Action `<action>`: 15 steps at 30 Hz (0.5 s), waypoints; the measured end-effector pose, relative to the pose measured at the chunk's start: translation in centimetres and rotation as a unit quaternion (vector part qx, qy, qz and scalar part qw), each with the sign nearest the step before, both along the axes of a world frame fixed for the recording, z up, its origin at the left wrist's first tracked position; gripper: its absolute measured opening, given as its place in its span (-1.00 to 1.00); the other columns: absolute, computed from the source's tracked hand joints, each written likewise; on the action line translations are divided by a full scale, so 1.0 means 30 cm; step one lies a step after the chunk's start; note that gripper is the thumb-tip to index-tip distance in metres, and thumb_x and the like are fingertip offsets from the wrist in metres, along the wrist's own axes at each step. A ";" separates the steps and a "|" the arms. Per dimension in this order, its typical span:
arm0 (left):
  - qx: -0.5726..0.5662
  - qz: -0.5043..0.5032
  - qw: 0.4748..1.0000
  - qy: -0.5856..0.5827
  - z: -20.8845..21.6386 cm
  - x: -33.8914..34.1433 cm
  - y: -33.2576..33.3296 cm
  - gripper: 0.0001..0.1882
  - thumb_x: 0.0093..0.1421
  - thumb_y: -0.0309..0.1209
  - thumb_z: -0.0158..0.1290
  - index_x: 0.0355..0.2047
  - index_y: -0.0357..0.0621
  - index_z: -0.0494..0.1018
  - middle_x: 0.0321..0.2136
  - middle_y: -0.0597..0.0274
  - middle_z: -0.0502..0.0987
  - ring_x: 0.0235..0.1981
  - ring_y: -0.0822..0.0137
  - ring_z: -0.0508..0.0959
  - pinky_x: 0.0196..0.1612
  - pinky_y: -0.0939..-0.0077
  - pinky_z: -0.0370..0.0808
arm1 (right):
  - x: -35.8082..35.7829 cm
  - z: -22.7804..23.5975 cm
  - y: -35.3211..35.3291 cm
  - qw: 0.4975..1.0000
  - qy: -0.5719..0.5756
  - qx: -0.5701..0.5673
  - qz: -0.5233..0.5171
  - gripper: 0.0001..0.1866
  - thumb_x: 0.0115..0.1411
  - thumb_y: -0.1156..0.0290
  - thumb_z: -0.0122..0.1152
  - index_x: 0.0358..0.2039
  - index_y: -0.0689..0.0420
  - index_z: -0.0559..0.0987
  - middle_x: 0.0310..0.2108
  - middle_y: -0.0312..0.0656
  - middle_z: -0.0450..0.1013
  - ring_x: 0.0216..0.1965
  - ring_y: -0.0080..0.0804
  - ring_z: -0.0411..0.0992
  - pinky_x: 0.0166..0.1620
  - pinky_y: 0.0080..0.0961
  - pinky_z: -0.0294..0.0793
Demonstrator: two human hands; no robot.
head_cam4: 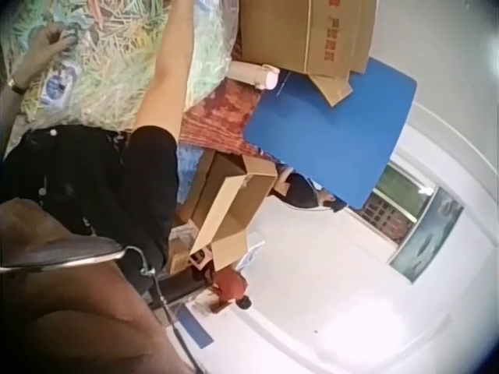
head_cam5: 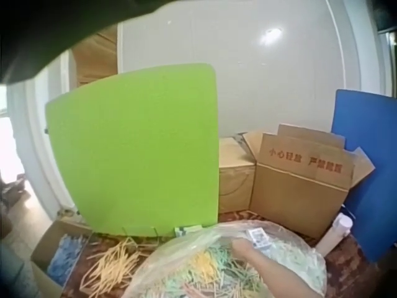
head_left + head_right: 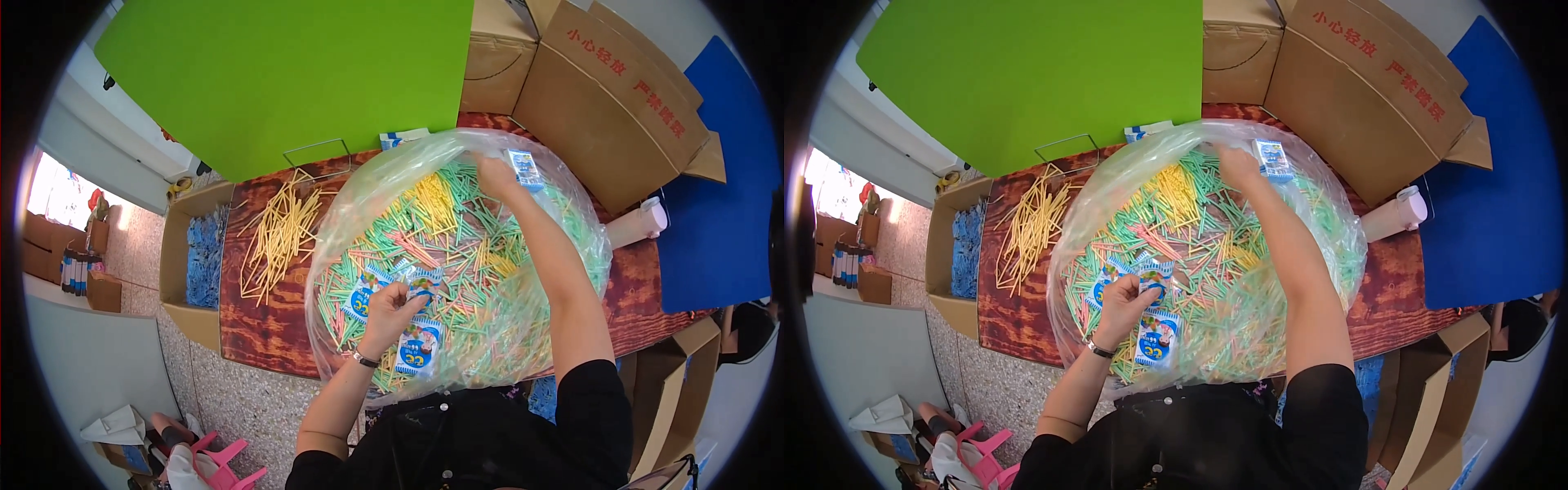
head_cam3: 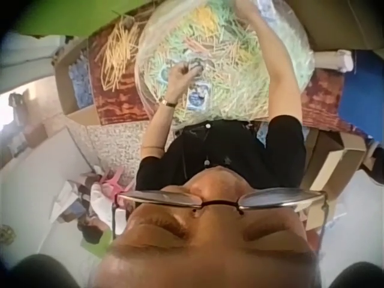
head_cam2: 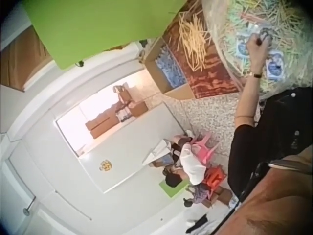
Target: Packing blue laundry detergent packets and colorful plastic strips into a large transparent bag.
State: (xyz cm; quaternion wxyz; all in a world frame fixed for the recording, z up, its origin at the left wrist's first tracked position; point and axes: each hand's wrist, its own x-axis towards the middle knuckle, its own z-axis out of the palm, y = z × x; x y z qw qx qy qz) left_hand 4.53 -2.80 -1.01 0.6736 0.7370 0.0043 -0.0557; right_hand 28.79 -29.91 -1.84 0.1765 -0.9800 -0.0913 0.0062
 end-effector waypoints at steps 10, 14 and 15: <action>-0.014 0.004 1.000 0.024 -0.019 0.022 0.009 -0.76 0.09 -0.40 0.29 -0.52 -0.20 0.42 -0.66 0.53 0.33 -0.62 0.71 0.23 -0.59 0.73 0.17 | 0.023 0.034 0.183 0.988 0.133 0.074 0.015 -0.60 0.18 0.08 0.06 -0.38 0.19 0.64 -0.36 0.15 0.54 -0.25 0.04 0.53 -0.12 -0.15 0.50; -0.020 -0.006 0.999 0.038 -0.003 0.006 0.015 -0.81 0.11 -0.45 0.26 -0.49 -0.22 0.46 -0.59 0.51 0.40 -0.57 0.72 0.30 -0.55 0.75 0.23 | 0.073 0.079 0.284 0.965 0.257 0.046 -0.028 -0.44 0.19 -0.01 0.04 -0.48 0.34 0.61 -0.48 0.09 0.56 -0.48 -0.16 0.57 -0.28 -0.29 0.57; -0.018 -0.017 0.999 0.049 0.002 0.006 0.017 -0.88 0.13 -0.50 0.22 -0.44 -0.25 0.50 -0.53 0.48 0.49 -0.52 0.72 0.37 -0.50 0.77 0.30 | 0.087 0.070 0.284 0.966 0.253 0.046 -0.027 -0.44 0.19 -0.01 0.04 -0.48 0.34 0.61 -0.48 0.09 0.56 -0.48 -0.16 0.57 -0.28 -0.29 0.57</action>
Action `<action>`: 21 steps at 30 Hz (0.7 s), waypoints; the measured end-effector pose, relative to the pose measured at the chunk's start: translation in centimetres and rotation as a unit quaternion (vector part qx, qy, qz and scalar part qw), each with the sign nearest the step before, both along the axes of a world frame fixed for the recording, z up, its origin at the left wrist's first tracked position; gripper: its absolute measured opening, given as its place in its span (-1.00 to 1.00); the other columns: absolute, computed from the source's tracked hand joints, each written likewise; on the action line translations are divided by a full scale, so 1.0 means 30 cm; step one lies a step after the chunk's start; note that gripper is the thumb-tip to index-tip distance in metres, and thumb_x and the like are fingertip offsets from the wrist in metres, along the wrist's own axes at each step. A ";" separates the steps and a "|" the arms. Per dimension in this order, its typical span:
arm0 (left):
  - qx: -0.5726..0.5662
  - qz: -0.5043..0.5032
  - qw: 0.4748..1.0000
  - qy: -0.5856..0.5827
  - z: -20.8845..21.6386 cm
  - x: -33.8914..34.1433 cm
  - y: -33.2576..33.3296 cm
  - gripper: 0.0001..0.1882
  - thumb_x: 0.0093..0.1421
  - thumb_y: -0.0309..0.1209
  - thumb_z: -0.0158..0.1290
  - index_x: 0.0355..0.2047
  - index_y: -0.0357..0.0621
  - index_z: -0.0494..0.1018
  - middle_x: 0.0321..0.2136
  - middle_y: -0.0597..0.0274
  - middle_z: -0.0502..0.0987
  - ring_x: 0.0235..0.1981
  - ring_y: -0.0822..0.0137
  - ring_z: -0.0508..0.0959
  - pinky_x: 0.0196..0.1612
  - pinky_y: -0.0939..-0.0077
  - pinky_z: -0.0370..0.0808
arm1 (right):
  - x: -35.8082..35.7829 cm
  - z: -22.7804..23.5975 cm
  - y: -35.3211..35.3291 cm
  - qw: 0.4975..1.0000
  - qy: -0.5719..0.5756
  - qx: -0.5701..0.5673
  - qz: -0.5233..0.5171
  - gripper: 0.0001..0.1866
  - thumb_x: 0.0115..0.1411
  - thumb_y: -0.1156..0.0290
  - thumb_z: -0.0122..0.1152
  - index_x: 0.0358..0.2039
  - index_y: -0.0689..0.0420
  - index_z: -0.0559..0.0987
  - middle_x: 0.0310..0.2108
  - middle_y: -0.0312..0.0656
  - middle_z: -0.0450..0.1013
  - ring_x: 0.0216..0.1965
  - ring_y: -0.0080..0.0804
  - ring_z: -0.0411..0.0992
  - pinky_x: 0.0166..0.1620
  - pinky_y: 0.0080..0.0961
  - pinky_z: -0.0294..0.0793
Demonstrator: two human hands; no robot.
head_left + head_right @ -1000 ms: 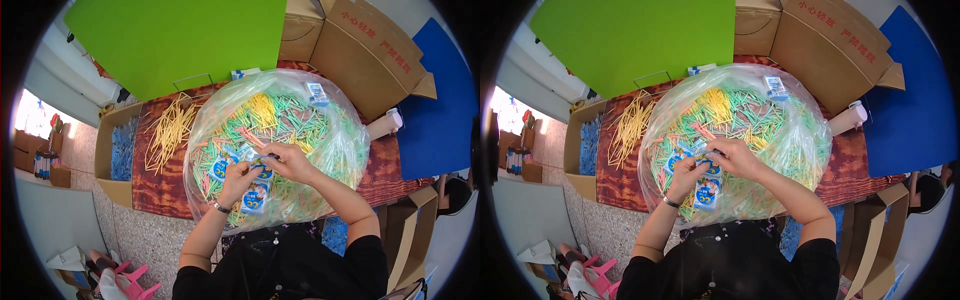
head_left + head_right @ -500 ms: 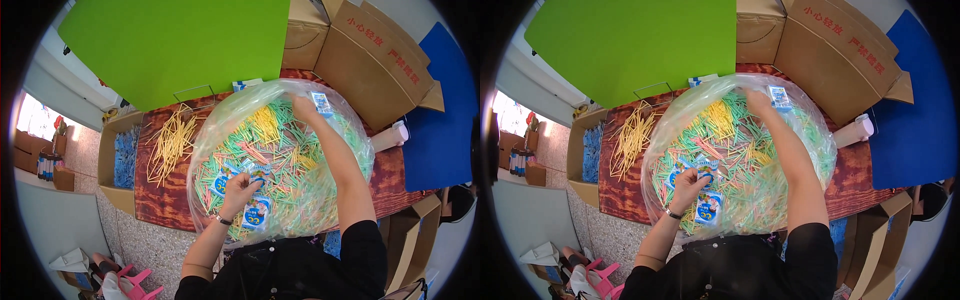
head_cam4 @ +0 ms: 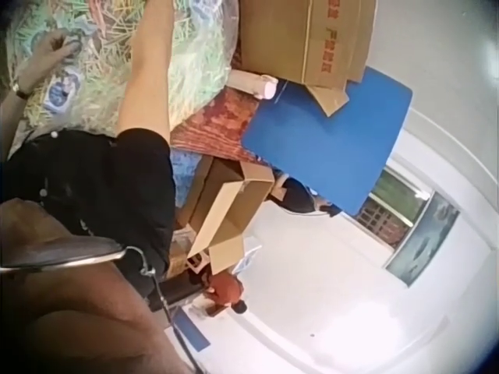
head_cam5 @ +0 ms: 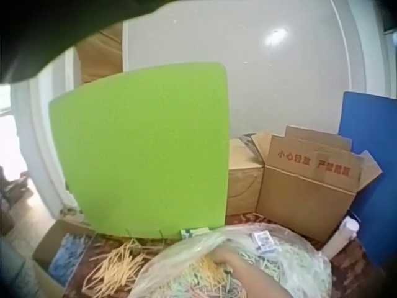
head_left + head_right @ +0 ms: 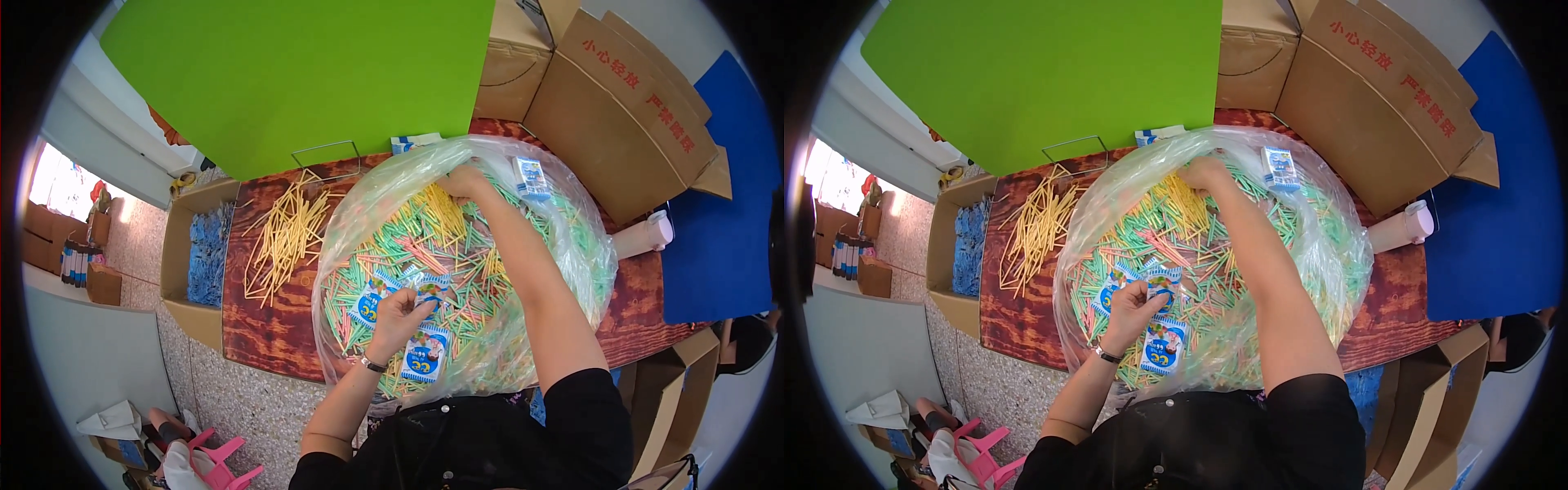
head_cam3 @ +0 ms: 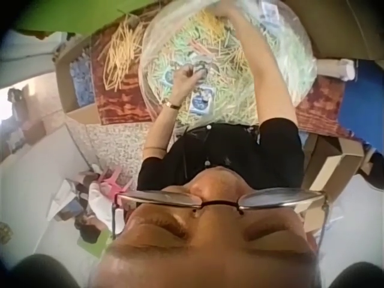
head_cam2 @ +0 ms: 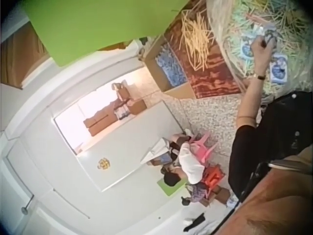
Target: Packing blue laundry detergent packets and colorful plastic strips into a large transparent bag.
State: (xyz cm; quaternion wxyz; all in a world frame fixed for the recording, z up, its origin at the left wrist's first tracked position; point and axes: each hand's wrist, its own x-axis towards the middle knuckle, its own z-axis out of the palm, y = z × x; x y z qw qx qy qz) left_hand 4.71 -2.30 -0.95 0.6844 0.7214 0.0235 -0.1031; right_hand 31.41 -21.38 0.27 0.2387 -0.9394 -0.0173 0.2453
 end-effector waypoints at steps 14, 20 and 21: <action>0.054 0.000 0.998 -0.032 0.045 0.020 0.034 -0.86 0.14 -0.47 0.22 -0.47 -0.24 0.49 -0.55 0.46 0.48 -0.51 0.68 0.36 -0.47 0.72 0.30 | -0.017 -0.072 -0.059 0.975 0.156 0.148 -0.056 -0.67 0.24 0.22 0.05 -0.48 0.24 0.52 -0.59 -0.25 0.42 -0.69 -0.48 0.33 -0.64 -0.52 0.35; -0.116 -0.001 0.993 0.004 0.033 0.087 0.021 -0.80 0.18 -0.56 0.14 -0.17 -0.32 0.52 -0.28 0.26 0.61 -0.31 0.54 0.57 -0.20 0.61 0.52 | -0.230 0.061 -0.205 0.952 0.097 0.288 0.043 -0.67 0.37 0.17 -0.11 -0.42 0.14 0.41 -0.62 -0.34 0.40 -0.62 -0.60 0.35 -0.54 -0.62 0.34; -0.130 0.015 0.991 -0.005 0.036 0.105 0.010 -0.82 0.18 -0.56 0.13 -0.18 -0.32 0.52 -0.30 0.27 0.61 -0.32 0.55 0.56 -0.21 0.62 0.51 | -0.276 0.094 -0.223 0.952 0.096 0.286 0.041 -0.67 0.37 0.17 -0.11 -0.42 0.14 0.41 -0.62 -0.34 0.40 -0.62 -0.60 0.35 -0.54 -0.62 0.34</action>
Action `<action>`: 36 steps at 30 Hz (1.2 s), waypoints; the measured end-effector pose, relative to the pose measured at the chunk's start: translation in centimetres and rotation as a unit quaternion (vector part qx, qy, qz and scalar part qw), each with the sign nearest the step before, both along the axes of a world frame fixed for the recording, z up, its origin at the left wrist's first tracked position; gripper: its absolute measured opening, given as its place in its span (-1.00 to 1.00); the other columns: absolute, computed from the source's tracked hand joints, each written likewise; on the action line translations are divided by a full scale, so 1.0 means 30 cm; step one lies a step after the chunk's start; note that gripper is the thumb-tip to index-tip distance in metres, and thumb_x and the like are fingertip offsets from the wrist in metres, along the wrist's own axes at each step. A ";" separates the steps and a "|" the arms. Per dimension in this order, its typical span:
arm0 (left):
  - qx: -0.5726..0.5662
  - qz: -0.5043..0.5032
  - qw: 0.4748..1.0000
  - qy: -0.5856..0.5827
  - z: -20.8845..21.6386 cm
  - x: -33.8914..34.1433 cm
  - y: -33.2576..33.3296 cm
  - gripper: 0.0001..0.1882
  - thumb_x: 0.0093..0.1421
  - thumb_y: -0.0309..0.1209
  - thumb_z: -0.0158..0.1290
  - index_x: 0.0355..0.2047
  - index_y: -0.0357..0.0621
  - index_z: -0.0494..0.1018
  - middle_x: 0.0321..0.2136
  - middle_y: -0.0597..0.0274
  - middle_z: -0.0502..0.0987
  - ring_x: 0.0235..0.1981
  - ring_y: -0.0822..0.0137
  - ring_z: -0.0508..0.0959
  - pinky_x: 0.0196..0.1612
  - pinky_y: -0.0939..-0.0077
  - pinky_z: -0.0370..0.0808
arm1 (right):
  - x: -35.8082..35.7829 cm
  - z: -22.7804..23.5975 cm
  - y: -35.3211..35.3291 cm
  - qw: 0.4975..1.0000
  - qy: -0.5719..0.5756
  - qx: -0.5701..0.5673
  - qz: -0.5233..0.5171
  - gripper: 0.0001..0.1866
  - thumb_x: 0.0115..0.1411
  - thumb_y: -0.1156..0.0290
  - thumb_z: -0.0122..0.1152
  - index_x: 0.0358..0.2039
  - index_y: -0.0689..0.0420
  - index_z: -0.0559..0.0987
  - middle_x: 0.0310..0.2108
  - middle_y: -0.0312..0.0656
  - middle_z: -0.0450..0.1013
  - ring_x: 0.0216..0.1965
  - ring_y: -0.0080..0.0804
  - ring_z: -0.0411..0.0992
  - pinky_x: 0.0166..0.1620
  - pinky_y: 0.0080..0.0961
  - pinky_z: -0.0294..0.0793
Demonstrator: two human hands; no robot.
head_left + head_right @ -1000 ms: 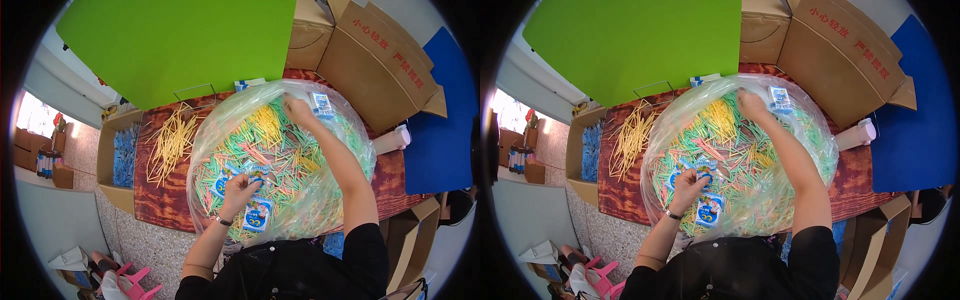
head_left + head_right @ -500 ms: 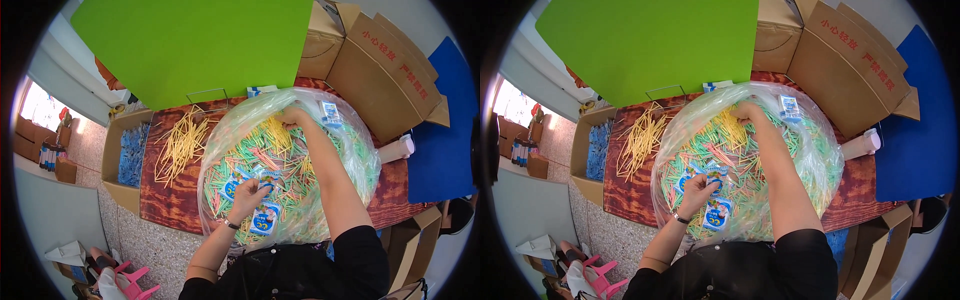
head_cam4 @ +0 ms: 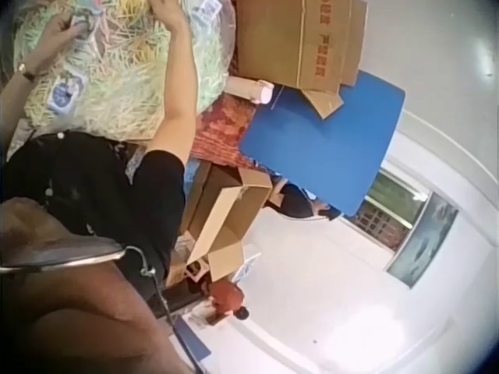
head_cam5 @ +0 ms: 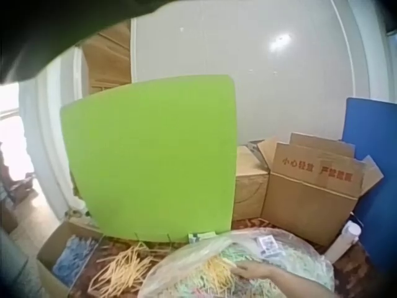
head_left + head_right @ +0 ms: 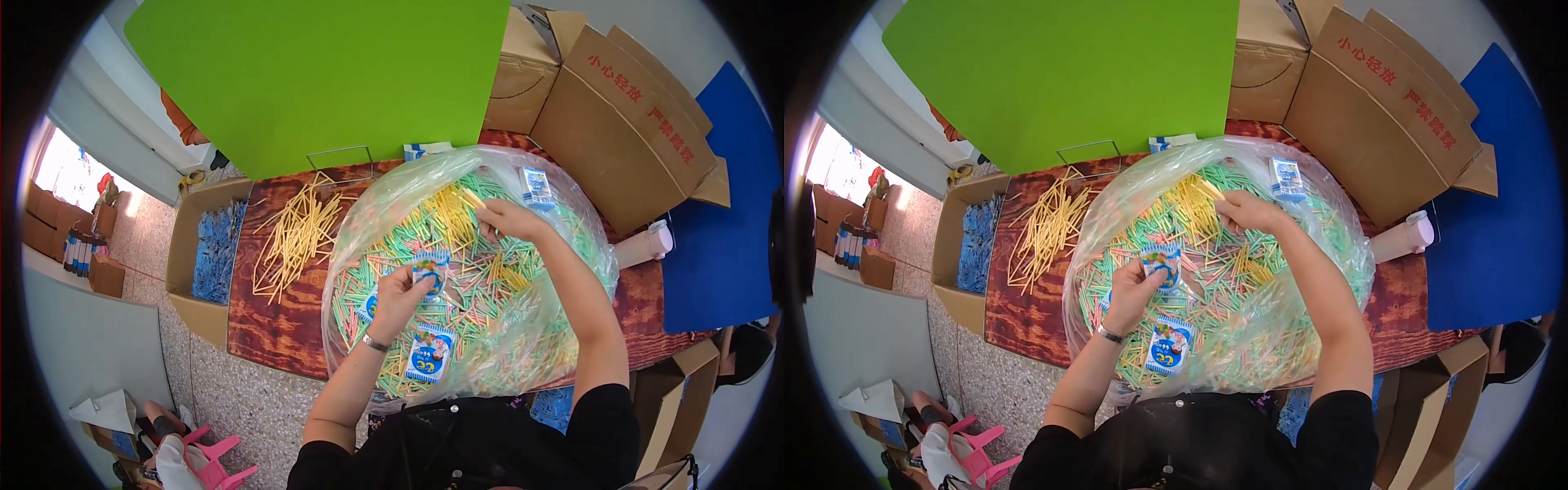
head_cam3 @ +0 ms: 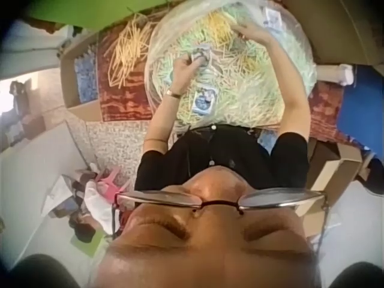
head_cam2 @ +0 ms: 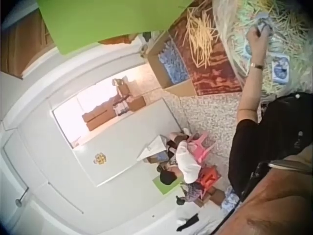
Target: Packing blue laundry detergent packets and colorful plastic strips into a large transparent bag.
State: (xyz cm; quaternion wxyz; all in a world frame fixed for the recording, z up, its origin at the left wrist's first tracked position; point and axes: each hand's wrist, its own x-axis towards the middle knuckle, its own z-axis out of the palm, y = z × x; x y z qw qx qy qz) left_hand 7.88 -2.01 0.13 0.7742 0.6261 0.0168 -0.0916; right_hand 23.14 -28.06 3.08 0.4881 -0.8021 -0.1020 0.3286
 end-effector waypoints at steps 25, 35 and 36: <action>0.395 0.208 0.803 -0.395 0.062 0.004 -0.016 -0.78 -0.10 -0.57 0.28 -0.47 -0.20 0.45 -0.58 0.17 0.44 -0.52 0.18 0.46 -0.50 0.35 0.37 | -0.344 0.444 0.133 0.881 -0.308 -0.277 0.227 -0.77 0.26 0.27 -0.02 -0.33 0.20 0.41 -0.43 0.08 0.50 -0.36 0.12 0.49 -0.31 0.07 0.40; 0.399 0.146 0.758 -0.495 0.070 -0.002 0.016 -0.64 -0.19 -0.70 0.17 -0.29 -0.22 0.55 -0.49 0.15 0.51 -0.44 0.17 0.53 -0.41 0.38 0.47 | -0.252 0.501 0.187 0.825 -0.229 -0.320 0.406 -0.71 0.24 0.25 -0.06 -0.34 0.22 0.51 -0.45 0.06 0.51 -0.37 0.09 0.50 -0.27 -0.03 0.44; 0.385 0.140 0.760 -0.504 0.070 -0.002 0.024 -0.63 -0.19 -0.70 0.17 -0.28 -0.23 0.55 -0.49 0.16 0.51 -0.45 0.17 0.53 -0.41 0.38 0.48 | -0.236 0.502 0.185 0.829 -0.209 -0.286 0.433 -0.70 0.24 0.24 -0.06 -0.35 0.21 0.53 -0.44 0.07 0.51 -0.37 0.08 0.50 -0.26 -0.05 0.45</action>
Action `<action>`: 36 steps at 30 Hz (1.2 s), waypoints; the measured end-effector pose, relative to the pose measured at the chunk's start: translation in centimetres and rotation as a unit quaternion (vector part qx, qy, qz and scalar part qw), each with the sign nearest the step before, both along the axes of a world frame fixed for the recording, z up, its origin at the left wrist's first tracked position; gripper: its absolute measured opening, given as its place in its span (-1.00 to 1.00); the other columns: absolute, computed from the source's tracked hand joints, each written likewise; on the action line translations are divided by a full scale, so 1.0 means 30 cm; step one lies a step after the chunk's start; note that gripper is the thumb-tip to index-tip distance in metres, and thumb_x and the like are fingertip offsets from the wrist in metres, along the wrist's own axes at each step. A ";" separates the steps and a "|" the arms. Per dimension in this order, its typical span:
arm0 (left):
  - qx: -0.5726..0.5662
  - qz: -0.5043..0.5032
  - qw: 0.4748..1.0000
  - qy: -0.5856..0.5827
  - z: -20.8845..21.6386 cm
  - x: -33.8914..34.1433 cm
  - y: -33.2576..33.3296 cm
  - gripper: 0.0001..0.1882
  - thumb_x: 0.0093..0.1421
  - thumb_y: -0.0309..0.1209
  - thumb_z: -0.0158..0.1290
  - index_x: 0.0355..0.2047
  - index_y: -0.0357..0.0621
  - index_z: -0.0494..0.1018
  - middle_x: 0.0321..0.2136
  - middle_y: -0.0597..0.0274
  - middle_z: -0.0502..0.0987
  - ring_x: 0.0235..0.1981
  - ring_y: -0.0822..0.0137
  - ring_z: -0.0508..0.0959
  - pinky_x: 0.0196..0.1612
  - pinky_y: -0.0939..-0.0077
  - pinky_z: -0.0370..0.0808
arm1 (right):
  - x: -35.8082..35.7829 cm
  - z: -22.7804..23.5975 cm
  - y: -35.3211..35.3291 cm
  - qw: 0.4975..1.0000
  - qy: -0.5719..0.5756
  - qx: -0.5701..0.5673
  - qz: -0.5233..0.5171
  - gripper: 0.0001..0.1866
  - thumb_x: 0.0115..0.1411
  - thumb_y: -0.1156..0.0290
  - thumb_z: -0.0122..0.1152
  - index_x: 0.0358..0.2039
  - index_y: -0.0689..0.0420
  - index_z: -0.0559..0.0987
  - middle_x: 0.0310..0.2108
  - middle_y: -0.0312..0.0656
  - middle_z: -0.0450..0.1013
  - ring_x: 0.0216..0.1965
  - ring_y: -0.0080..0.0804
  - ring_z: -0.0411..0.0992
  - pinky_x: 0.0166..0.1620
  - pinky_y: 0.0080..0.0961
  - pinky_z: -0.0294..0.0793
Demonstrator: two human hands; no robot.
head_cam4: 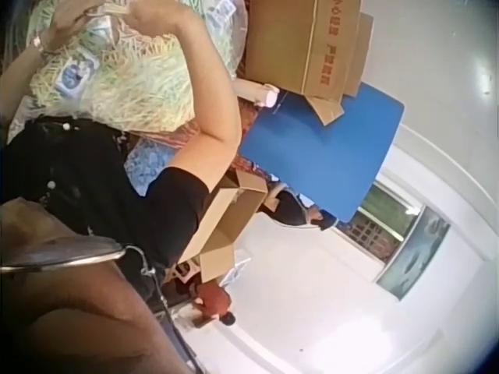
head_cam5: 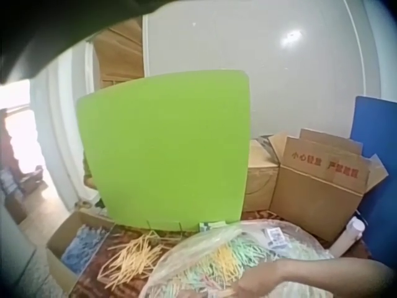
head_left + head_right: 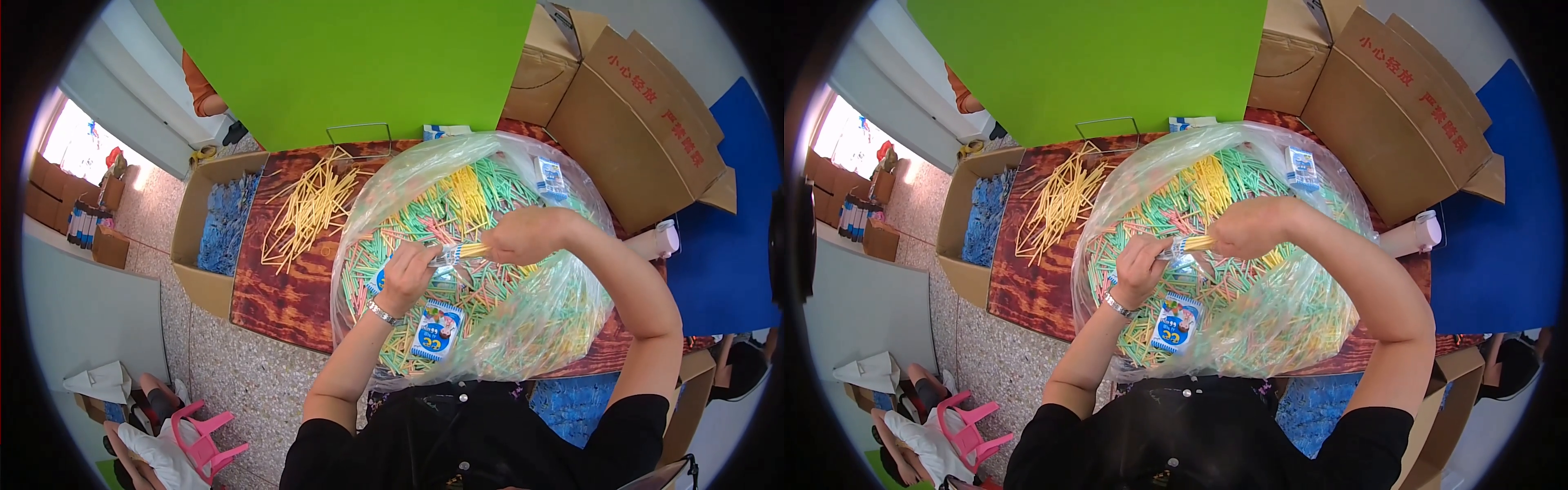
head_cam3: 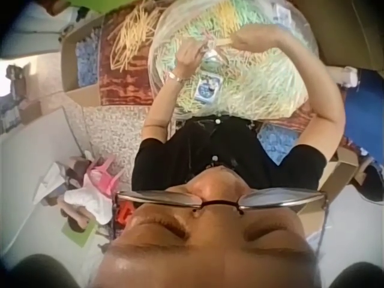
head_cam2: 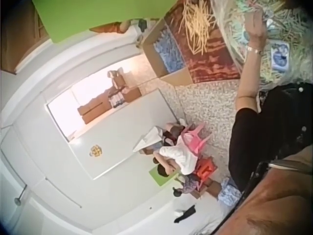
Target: Packing blue laundry detergent packets and colorful plastic strips into a large transparent bag.
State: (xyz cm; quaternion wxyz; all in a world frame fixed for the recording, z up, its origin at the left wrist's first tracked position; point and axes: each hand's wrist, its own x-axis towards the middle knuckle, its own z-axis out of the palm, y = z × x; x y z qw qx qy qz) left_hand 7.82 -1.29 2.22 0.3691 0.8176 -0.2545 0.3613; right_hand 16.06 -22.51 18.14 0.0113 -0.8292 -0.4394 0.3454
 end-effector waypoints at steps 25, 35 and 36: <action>-0.366 -0.015 0.807 0.463 -0.152 -0.248 0.265 -0.86 0.36 -0.45 -0.07 -0.25 -0.26 0.45 -0.33 0.37 0.55 -0.31 0.61 0.48 -0.20 0.70 0.41 | -0.282 -0.429 0.090 0.982 -0.083 0.147 -0.090 -0.49 0.01 -0.08 0.31 -0.32 0.14 0.49 -0.36 -0.05 0.48 -0.26 -0.06 0.52 -0.28 -0.11 0.49; -0.143 0.131 0.935 0.298 -0.260 -0.178 0.206 -0.87 0.24 -0.43 0.07 -0.26 -0.22 0.50 -0.07 0.09 0.47 -0.06 0.19 0.44 0.00 0.34 0.35 | -0.166 -0.570 0.240 0.933 -0.172 0.211 -0.234 -0.63 0.09 0.07 0.27 -0.28 0.11 0.51 -0.33 -0.09 0.48 -0.22 -0.08 0.49 -0.22 -0.14 0.48; -0.143 0.148 0.935 0.290 -0.260 -0.179 0.198 -0.86 0.24 -0.43 0.07 -0.25 -0.22 0.50 -0.06 0.09 0.47 -0.05 0.19 0.44 0.00 0.34 0.35 | -0.167 -0.554 0.256 0.940 -0.136 0.206 -0.234 -0.67 0.13 0.12 0.24 -0.31 0.14 0.50 -0.31 -0.10 0.46 -0.20 -0.08 0.46 -0.19 -0.17 0.46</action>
